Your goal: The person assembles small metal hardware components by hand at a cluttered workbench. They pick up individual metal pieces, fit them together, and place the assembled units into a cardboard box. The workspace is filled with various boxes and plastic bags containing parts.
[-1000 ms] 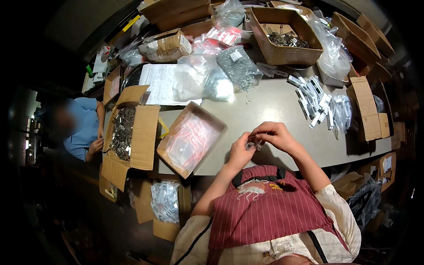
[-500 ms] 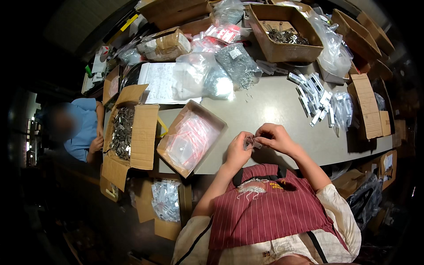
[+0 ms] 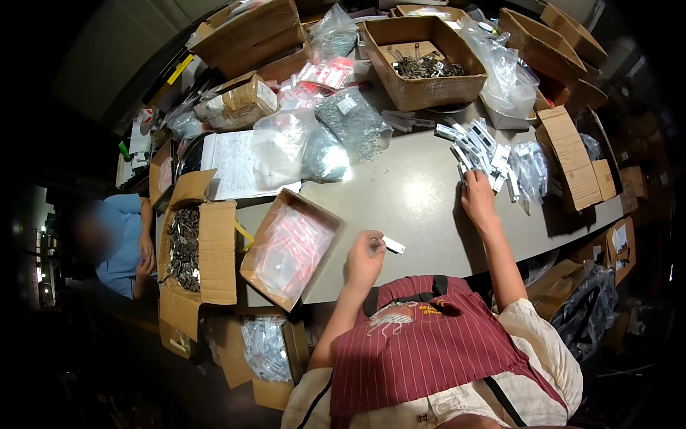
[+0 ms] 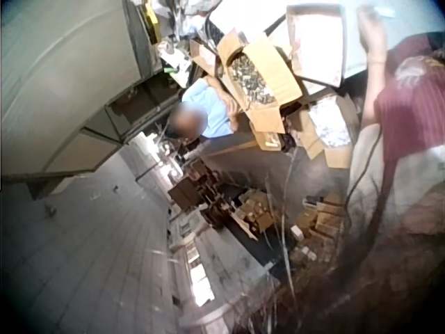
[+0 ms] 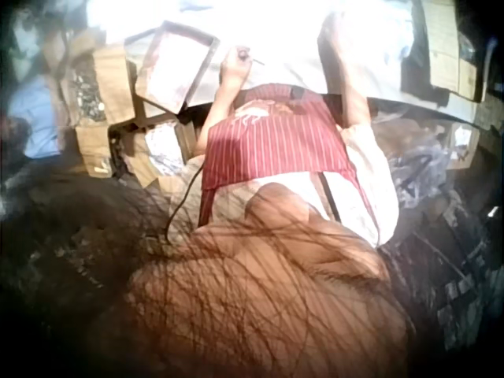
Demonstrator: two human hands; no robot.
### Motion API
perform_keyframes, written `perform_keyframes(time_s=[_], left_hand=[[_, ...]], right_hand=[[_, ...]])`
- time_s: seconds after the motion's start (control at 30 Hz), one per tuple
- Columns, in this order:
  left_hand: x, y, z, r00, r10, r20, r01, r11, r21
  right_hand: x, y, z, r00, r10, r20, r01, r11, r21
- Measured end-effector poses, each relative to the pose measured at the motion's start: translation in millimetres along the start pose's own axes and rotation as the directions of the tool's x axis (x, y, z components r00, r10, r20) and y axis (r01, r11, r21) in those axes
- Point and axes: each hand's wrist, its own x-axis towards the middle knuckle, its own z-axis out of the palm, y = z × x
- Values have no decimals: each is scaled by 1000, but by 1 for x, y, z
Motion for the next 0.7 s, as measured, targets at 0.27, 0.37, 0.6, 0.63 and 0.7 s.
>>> perform_keyframes(time_s=[0.27, 0.37, 0.6, 0.63, 0.7], left_hand=[[4, -2, 5, 997, 45, 64, -46, 999, 11], [5, -7, 5, 994, 76, 82, -76, 997, -5], [-2, -3, 1, 996, 71, 45, -71, 997, -8], [-3, -3, 1, 997, 69, 44, -69, 998, 3], [-2, -1, 2, 997, 57, 56, -58, 998, 14]], right_hand=[[-20, -47, -3, 975, -221, 38, 199, 932, 303], [-31, -69, 3, 928, -324, 182, 216, 869, 446], [-42, -115, 9, 906, -214, 364, -42, 813, 581], [-42, -115, 11, 908, -202, 368, -46, 823, 566], [-44, -113, 25, 905, -247, 346, 10, 826, 563]])
